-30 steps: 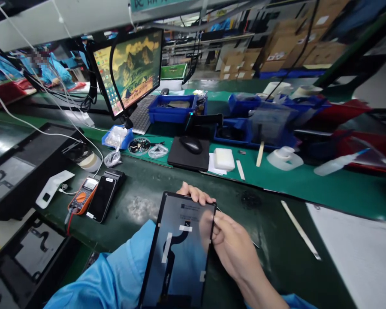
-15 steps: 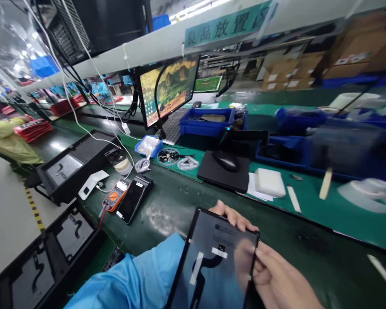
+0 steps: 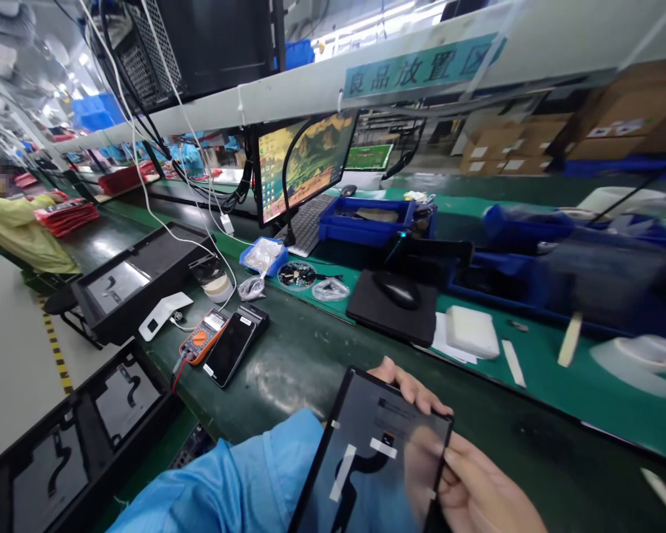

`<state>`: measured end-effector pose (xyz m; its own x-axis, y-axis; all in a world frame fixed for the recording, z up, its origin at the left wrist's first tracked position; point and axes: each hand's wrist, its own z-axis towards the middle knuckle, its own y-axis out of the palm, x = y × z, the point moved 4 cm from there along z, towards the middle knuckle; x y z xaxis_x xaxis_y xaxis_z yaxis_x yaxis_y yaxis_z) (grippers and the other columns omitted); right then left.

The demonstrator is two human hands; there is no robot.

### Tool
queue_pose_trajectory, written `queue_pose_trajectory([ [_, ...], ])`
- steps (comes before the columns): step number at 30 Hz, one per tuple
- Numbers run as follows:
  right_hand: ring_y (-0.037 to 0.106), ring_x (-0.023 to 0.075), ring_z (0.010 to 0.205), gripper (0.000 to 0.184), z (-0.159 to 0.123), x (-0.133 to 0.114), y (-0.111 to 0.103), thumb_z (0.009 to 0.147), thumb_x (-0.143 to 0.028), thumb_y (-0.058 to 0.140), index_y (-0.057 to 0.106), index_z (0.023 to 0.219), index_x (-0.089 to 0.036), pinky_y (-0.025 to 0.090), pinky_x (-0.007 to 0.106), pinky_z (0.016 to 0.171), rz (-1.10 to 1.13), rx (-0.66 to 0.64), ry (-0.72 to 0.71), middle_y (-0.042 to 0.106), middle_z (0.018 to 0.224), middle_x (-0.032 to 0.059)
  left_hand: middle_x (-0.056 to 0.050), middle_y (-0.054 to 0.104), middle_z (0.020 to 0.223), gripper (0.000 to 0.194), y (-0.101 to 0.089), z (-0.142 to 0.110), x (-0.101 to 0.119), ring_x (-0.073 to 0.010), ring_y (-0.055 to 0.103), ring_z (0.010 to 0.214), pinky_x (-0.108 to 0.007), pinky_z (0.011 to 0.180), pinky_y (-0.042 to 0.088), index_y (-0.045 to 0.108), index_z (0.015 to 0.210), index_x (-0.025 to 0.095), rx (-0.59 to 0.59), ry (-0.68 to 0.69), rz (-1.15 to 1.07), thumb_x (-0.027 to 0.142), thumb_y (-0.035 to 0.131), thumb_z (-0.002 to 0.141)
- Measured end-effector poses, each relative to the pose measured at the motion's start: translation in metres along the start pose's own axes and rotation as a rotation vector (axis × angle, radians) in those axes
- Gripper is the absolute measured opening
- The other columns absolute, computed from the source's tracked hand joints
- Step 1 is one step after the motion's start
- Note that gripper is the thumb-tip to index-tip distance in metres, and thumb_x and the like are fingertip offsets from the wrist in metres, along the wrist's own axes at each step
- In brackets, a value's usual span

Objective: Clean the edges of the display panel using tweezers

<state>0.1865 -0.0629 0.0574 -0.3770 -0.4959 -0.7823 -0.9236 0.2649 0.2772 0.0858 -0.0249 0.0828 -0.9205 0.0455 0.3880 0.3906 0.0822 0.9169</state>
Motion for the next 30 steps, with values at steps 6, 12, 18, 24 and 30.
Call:
queue_pose_trajectory([
  [6,0.052,0.0141,0.055,0.031,0.000,0.001,-0.003,0.038,-0.026,0.086,0.076,0.067,-0.018,0.051,0.021,0.044,0.059,0.054,0.016,0.066,0.066,0.0043,-0.006,0.049,0.059,0.044,0.012,-0.005,0.005,-0.0168,0.059,0.065,-0.034,0.077,0.047,0.057,0.054,0.016,0.047,0.002,-0.025,0.051,0.070,0.079],
  [12,0.053,0.0142,0.055,0.034,0.000,-0.001,0.002,0.039,-0.028,0.089,0.077,0.068,-0.018,0.053,0.021,0.048,0.051,-0.040,0.028,0.062,0.060,0.0030,-0.007,0.046,0.060,0.045,0.013,-0.006,0.007,-0.0192,0.057,0.065,-0.039,0.080,0.045,0.059,0.052,0.017,0.075,0.001,0.004,0.053,0.074,0.074],
  [18,0.057,0.0155,0.063,0.040,-0.006,-0.006,0.006,0.027,-0.022,0.089,0.078,0.065,-0.017,0.055,0.018,0.052,0.101,0.059,0.050,0.070,0.070,0.0062,-0.006,0.045,0.059,0.047,0.017,-0.006,0.009,-0.0176,0.057,0.065,-0.037,0.078,0.045,0.056,0.052,0.017,0.084,-0.020,-0.005,0.054,0.075,0.074],
  [24,0.044,0.0092,0.052,0.039,-0.009,-0.008,0.008,0.028,-0.023,0.091,0.079,0.064,-0.018,0.047,0.014,0.043,0.038,0.017,0.044,0.058,0.055,0.0001,-0.005,0.049,0.058,0.051,0.013,-0.005,0.008,-0.0175,0.057,0.065,-0.035,0.077,0.046,0.053,0.055,0.014,0.085,0.012,0.007,0.056,0.078,0.070],
  [30,0.053,0.0121,0.060,0.042,-0.004,-0.003,0.003,0.027,-0.027,0.093,0.079,0.065,-0.016,0.051,0.016,0.050,0.087,0.039,0.041,0.066,0.065,0.0043,-0.005,0.047,0.060,0.042,0.012,-0.005,0.003,-0.0163,0.056,0.063,-0.034,0.077,0.048,0.056,0.055,0.014,0.090,0.024,-0.081,0.046,0.067,0.080],
])
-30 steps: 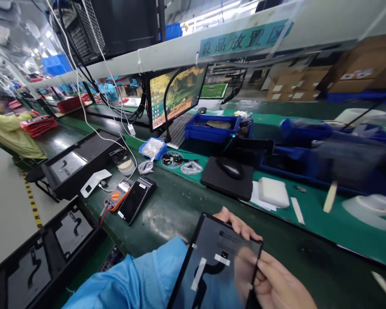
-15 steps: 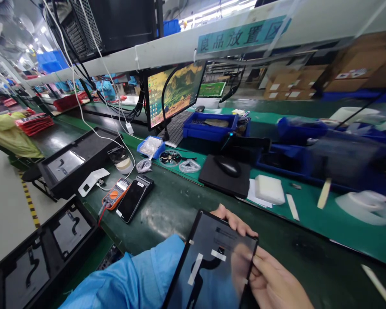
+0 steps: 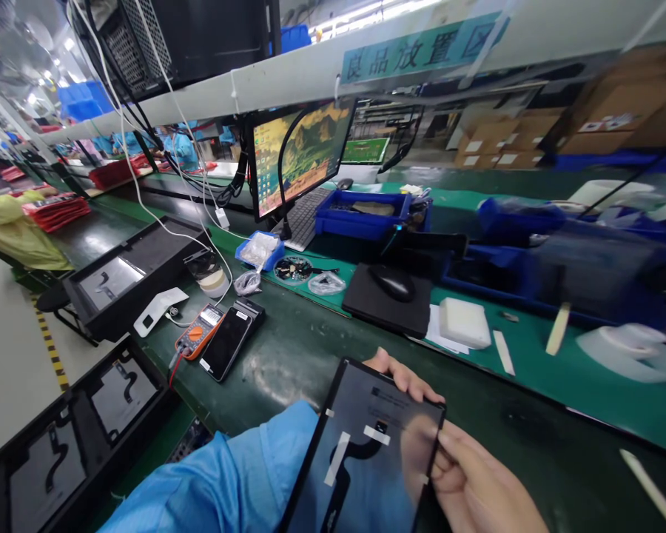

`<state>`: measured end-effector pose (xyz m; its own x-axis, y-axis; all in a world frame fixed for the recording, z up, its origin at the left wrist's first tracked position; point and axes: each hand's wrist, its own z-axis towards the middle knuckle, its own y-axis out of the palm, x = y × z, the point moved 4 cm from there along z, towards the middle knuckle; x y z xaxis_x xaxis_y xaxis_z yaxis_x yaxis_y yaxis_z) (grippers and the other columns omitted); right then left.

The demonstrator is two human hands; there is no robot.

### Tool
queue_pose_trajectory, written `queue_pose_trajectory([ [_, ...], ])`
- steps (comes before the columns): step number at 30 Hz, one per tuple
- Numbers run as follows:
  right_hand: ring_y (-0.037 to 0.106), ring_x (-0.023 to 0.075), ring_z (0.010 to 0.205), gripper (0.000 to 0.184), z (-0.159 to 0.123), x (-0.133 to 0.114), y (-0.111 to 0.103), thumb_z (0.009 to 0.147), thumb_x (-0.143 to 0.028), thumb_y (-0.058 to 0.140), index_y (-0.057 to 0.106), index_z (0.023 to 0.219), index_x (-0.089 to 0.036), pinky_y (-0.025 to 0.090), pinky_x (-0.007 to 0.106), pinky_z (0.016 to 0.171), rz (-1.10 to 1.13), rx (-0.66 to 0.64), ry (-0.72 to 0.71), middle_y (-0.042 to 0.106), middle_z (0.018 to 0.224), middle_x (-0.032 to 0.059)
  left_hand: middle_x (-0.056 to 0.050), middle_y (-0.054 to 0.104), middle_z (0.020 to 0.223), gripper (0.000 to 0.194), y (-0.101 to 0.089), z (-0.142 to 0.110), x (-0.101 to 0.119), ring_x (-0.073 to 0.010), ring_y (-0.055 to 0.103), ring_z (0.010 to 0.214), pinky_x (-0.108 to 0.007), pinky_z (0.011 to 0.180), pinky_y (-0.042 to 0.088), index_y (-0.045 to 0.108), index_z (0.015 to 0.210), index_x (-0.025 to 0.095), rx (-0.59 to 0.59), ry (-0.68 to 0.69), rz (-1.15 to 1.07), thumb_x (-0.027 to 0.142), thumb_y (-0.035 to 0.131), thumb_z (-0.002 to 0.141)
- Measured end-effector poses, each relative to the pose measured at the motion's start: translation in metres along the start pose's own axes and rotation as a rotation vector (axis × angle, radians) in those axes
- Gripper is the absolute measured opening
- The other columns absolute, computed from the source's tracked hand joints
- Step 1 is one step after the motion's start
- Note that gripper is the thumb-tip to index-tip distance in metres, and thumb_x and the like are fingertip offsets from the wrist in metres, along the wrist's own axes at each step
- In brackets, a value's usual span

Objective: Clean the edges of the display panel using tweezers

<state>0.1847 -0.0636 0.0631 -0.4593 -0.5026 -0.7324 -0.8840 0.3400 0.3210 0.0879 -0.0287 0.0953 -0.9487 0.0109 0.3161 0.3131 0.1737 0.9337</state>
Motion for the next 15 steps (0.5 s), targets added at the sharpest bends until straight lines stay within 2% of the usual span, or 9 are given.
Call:
queue_pose_trajectory([
  [4,0.044,0.0077,0.052,0.043,0.001,0.001,-0.001,0.028,-0.028,0.093,0.079,0.067,-0.015,0.045,0.013,0.043,-0.055,0.005,-0.018,0.061,0.058,0.0013,-0.005,0.047,0.058,0.043,-0.002,0.001,0.000,-0.0168,0.056,0.061,-0.033,0.072,0.049,0.055,0.054,0.014,0.021,0.018,0.000,0.048,0.073,0.073],
  [9,0.048,0.0096,0.054,0.042,-0.004,-0.002,0.004,0.027,-0.027,0.092,0.077,0.065,-0.015,0.048,0.016,0.045,-0.042,0.013,-0.011,0.066,0.064,0.0038,-0.005,0.054,0.060,0.044,-0.008,0.006,0.000,-0.0187,0.063,0.067,-0.032,0.076,0.052,0.060,0.056,0.013,-0.098,-0.053,0.011,0.051,0.078,0.071],
  [11,0.048,0.0103,0.053,0.039,-0.003,-0.002,0.003,0.031,-0.029,0.091,0.076,0.064,-0.015,0.046,0.017,0.043,-0.049,0.006,-0.026,0.064,0.060,0.0031,-0.005,0.055,0.059,0.044,-0.011,0.008,0.000,-0.0188,0.063,0.068,-0.032,0.077,0.052,0.061,0.057,0.013,-0.117,-0.064,0.007,0.052,0.078,0.071],
  [15,0.050,0.0131,0.052,0.037,0.002,0.003,0.000,0.043,-0.035,0.090,0.076,0.070,-0.016,0.048,0.022,0.044,-0.102,-0.098,-0.062,0.063,0.059,0.0028,-0.005,0.055,0.060,0.042,-0.016,0.010,-0.002,-0.0173,0.064,0.067,-0.031,0.076,0.053,0.062,0.057,0.014,-0.116,-0.062,-0.020,0.050,0.076,0.075],
])
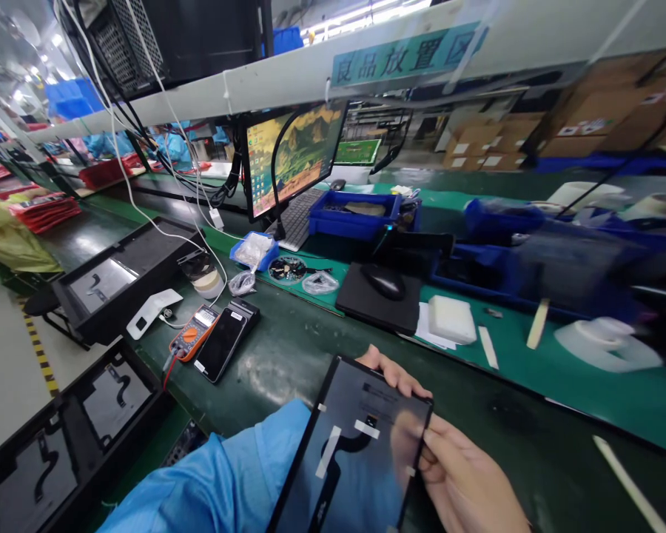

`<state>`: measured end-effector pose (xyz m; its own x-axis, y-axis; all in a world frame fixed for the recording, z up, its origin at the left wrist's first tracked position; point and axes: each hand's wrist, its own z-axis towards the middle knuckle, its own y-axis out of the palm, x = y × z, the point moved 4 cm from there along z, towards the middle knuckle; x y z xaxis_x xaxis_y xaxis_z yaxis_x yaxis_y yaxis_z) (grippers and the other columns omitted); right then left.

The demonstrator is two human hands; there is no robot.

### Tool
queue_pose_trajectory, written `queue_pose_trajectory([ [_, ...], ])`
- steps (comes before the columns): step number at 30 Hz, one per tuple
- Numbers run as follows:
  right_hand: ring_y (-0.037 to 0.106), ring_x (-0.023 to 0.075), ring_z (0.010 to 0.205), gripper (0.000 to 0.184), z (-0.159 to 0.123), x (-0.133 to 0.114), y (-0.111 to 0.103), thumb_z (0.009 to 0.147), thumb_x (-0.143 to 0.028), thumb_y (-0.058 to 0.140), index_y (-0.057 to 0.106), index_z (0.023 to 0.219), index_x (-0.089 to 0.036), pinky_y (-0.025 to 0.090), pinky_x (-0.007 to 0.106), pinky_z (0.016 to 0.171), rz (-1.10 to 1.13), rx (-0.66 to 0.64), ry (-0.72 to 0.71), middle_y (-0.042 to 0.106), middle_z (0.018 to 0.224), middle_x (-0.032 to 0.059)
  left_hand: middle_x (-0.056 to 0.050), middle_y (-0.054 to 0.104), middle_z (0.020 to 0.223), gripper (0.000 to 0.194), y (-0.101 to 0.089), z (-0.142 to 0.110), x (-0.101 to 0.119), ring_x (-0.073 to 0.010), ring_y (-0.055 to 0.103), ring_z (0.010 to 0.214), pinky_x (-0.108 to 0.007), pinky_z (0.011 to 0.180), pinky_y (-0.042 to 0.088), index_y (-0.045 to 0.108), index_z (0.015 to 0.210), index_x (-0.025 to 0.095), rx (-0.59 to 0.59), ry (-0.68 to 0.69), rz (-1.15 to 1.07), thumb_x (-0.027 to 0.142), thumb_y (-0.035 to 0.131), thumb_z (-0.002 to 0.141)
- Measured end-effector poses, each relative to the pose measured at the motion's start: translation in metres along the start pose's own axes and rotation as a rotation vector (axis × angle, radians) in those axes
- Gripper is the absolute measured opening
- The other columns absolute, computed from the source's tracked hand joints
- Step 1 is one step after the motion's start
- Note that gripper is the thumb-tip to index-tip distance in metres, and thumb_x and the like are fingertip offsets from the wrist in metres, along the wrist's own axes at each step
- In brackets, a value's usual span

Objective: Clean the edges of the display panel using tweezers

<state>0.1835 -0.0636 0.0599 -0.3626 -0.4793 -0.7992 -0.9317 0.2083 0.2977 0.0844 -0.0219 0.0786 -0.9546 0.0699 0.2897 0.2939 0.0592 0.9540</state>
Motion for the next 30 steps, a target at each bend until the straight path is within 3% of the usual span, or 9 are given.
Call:
queue_pose_trajectory([
  [4,0.057,0.0163,0.056,0.032,0.002,0.001,-0.001,0.049,-0.035,0.088,0.076,0.072,-0.016,0.051,0.025,0.049,-0.013,-0.042,-0.070,0.068,0.066,0.0059,-0.005,0.053,0.058,0.041,-0.001,0.001,-0.003,-0.0173,0.063,0.064,-0.031,0.075,0.054,0.063,0.055,0.014,-0.011,-0.020,-0.020,0.044,0.070,0.082],
  [9,0.062,0.0190,0.060,0.027,-0.003,-0.002,0.005,0.057,-0.032,0.084,0.075,0.077,-0.016,0.052,0.029,0.055,0.001,-0.115,-0.079,0.070,0.068,0.0062,-0.005,0.047,0.055,0.055,0.002,0.001,-0.005,-0.0154,0.059,0.059,-0.030,0.071,0.055,0.058,0.052,0.015,0.050,-0.022,-0.025,0.033,0.039,0.099],
  [14,0.059,0.0162,0.059,0.022,-0.005,-0.004,0.010,0.059,-0.031,0.079,0.071,0.073,-0.017,0.046,0.025,0.054,0.038,-0.137,-0.099,0.069,0.067,0.0049,-0.004,0.045,0.053,0.064,0.000,0.004,-0.005,-0.0146,0.058,0.057,-0.031,0.070,0.055,0.054,0.050,0.016,0.088,-0.032,0.025,0.032,0.022,0.103],
  [20,0.048,0.0124,0.052,0.012,-0.001,0.003,0.005,0.062,-0.027,0.069,0.067,0.069,-0.018,0.038,0.024,0.050,0.044,-0.112,-0.085,0.057,0.056,-0.0017,-0.003,0.046,0.054,0.064,-0.004,0.004,-0.004,-0.0150,0.058,0.059,-0.032,0.070,0.054,0.053,0.051,0.015,0.091,-0.046,0.094,0.032,0.021,0.103],
  [26,0.044,0.0110,0.051,0.013,0.001,0.004,0.000,0.063,-0.028,0.062,0.066,0.070,-0.018,0.034,0.025,0.049,0.021,-0.101,-0.092,0.056,0.058,-0.0023,-0.004,0.049,0.057,0.068,-0.005,0.006,-0.001,-0.0162,0.062,0.066,-0.034,0.077,0.056,0.058,0.053,0.015,-0.011,-0.106,0.166,0.033,0.018,0.104],
  [30,0.042,0.0107,0.052,0.012,0.001,0.005,-0.002,0.063,-0.026,0.062,0.066,0.072,-0.018,0.033,0.025,0.049,-0.008,-0.095,-0.119,0.056,0.059,-0.0030,-0.004,0.049,0.056,0.069,-0.004,0.006,0.001,-0.0156,0.061,0.065,-0.034,0.076,0.056,0.056,0.052,0.015,0.009,-0.109,0.182,0.034,0.016,0.104],
])
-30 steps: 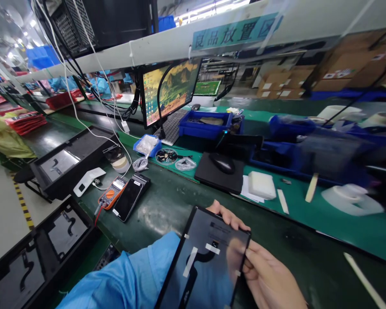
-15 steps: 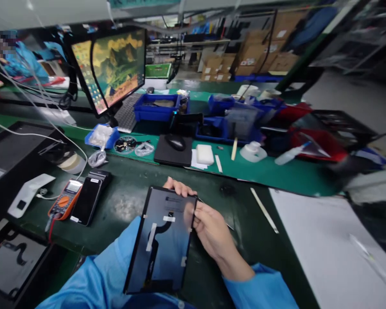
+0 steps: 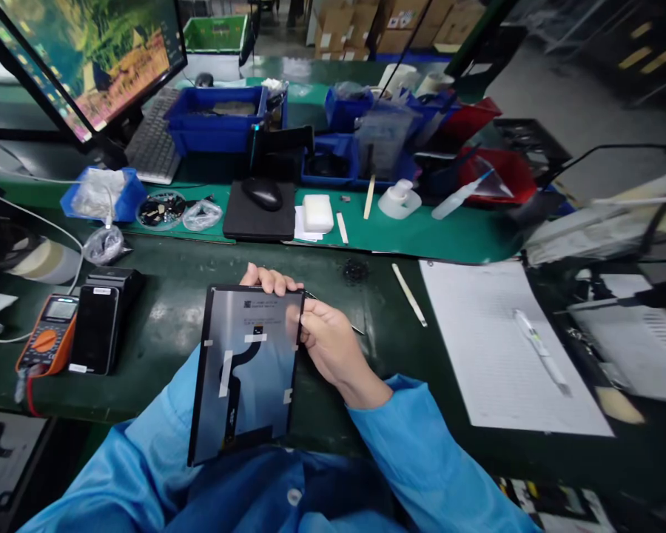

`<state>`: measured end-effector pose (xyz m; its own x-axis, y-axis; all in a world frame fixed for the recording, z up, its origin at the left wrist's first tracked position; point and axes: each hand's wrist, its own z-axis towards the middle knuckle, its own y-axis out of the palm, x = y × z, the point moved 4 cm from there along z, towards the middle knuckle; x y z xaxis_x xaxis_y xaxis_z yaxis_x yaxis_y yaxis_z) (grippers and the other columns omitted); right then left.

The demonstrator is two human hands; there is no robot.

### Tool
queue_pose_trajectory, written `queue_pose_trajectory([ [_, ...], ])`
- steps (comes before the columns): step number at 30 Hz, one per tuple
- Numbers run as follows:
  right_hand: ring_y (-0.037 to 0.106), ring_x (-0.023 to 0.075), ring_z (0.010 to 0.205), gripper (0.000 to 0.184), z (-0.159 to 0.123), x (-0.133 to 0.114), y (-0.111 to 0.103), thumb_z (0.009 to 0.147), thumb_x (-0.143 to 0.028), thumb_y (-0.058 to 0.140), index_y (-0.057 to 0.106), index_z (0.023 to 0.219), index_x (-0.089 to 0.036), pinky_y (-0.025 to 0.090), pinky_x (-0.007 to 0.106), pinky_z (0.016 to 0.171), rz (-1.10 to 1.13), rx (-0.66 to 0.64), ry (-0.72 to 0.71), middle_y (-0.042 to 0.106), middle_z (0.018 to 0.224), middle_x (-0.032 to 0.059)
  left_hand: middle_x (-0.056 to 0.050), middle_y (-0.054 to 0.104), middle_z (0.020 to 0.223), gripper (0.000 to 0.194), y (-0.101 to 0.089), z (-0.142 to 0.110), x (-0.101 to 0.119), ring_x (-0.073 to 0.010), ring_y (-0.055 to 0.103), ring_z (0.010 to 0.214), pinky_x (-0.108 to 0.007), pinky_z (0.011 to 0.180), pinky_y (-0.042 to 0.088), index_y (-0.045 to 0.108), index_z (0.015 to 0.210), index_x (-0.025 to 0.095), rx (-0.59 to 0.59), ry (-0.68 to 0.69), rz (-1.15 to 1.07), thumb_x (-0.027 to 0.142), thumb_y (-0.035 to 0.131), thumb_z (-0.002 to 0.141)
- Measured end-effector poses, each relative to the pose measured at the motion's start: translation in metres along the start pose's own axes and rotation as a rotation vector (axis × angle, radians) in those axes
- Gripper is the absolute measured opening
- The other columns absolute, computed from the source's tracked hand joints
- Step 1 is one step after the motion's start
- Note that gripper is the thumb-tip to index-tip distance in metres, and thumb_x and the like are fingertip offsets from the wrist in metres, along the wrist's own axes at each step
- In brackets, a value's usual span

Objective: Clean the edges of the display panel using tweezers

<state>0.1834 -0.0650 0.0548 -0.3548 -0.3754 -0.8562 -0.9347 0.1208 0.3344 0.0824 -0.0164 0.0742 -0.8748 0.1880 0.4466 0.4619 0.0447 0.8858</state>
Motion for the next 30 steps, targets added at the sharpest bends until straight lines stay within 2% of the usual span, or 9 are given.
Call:
queue_pose_trajectory([
  [6,0.050,0.0124,0.059,0.015,-0.002,-0.005,-0.002,0.069,-0.024,0.062,0.071,0.079,-0.018,0.041,0.025,0.055,-0.062,-0.052,-0.033,0.064,0.067,-0.0011,-0.004,0.046,0.054,0.070,0.003,0.001,0.004,-0.0150,0.058,0.063,-0.035,0.073,0.057,0.051,0.049,0.016,0.070,-0.046,0.014,0.035,0.011,0.104],
  [11,0.065,0.0175,0.072,0.026,-0.004,-0.016,-0.002,0.083,-0.031,0.054,0.075,0.091,-0.019,0.054,0.032,0.070,-0.323,-0.160,-0.137,0.072,0.080,0.0024,-0.003,0.047,0.056,0.065,-0.006,0.005,0.006,-0.0158,0.059,0.064,-0.039,0.075,0.057,0.051,0.053,0.017,0.078,-0.101,-0.053,0.039,0.017,0.104],
  [13,0.067,0.0193,0.072,0.030,-0.001,-0.020,-0.010,0.087,-0.036,0.051,0.075,0.093,-0.020,0.056,0.034,0.070,-0.536,-0.085,-0.236,0.073,0.080,0.0037,-0.003,0.047,0.057,0.064,-0.009,0.006,0.007,-0.0162,0.059,0.065,-0.040,0.075,0.057,0.051,0.053,0.017,0.064,-0.115,-0.071,0.038,0.018,0.104],
  [15,0.068,0.0212,0.074,0.029,0.004,-0.025,-0.022,0.088,-0.038,0.053,0.074,0.098,-0.021,0.056,0.037,0.072,-0.743,0.050,-0.338,0.073,0.083,0.0055,-0.003,0.050,0.060,0.060,-0.011,0.005,0.009,-0.0166,0.060,0.069,-0.040,0.079,0.056,0.052,0.056,0.017,0.043,-0.123,-0.096,0.038,0.023,0.104],
  [17,0.066,0.0243,0.081,0.023,0.010,-0.029,-0.036,0.083,-0.035,0.062,0.073,0.098,-0.021,0.054,0.041,0.080,-0.870,0.165,-0.393,0.072,0.089,0.0077,-0.003,0.053,0.065,0.054,-0.012,0.004,0.012,-0.0166,0.061,0.074,-0.040,0.083,0.055,0.053,0.060,0.017,0.024,-0.117,-0.133,0.038,0.029,0.103],
  [19,0.063,0.0276,0.086,0.018,0.016,-0.030,-0.047,0.075,-0.030,0.070,0.072,0.091,-0.021,0.050,0.047,0.086,-0.954,0.222,-0.410,0.068,0.088,0.0086,-0.002,0.054,0.067,0.050,-0.015,0.005,0.014,-0.0156,0.060,0.075,-0.040,0.085,0.053,0.053,0.063,0.017,0.001,-0.111,-0.171,0.038,0.032,0.103],
  [21,0.061,0.0286,0.083,0.010,0.021,-0.031,-0.053,0.071,-0.026,0.072,0.070,0.079,-0.021,0.048,0.048,0.086,-1.027,0.238,-0.418,0.064,0.082,0.0075,-0.001,0.055,0.065,0.049,-0.018,0.007,0.015,-0.0144,0.058,0.073,-0.039,0.083,0.052,0.050,0.063,0.018,-0.020,-0.107,-0.200,0.036,0.029,0.104],
  [24,0.060,0.0264,0.078,0.006,0.022,-0.032,-0.052,0.076,-0.024,0.066,0.066,0.071,-0.022,0.048,0.044,0.081,-1.077,0.215,-0.435,0.062,0.076,0.0060,0.000,0.058,0.067,0.046,-0.023,0.012,0.014,-0.0145,0.058,0.075,-0.039,0.084,0.049,0.047,0.066,0.018,-0.045,-0.106,-0.243,0.035,0.027,0.104],
  [30,0.067,0.0209,0.075,0.018,0.010,-0.037,-0.040,0.094,-0.036,0.054,0.065,0.097,-0.023,0.052,0.033,0.071,-0.998,0.124,-0.513,0.072,0.085,0.0049,0.001,0.058,0.065,0.047,-0.028,0.016,0.017,-0.0136,0.056,0.074,-0.038,0.083,0.046,0.044,0.067,0.020,-0.007,-0.085,-0.261,0.038,0.022,0.105],
])
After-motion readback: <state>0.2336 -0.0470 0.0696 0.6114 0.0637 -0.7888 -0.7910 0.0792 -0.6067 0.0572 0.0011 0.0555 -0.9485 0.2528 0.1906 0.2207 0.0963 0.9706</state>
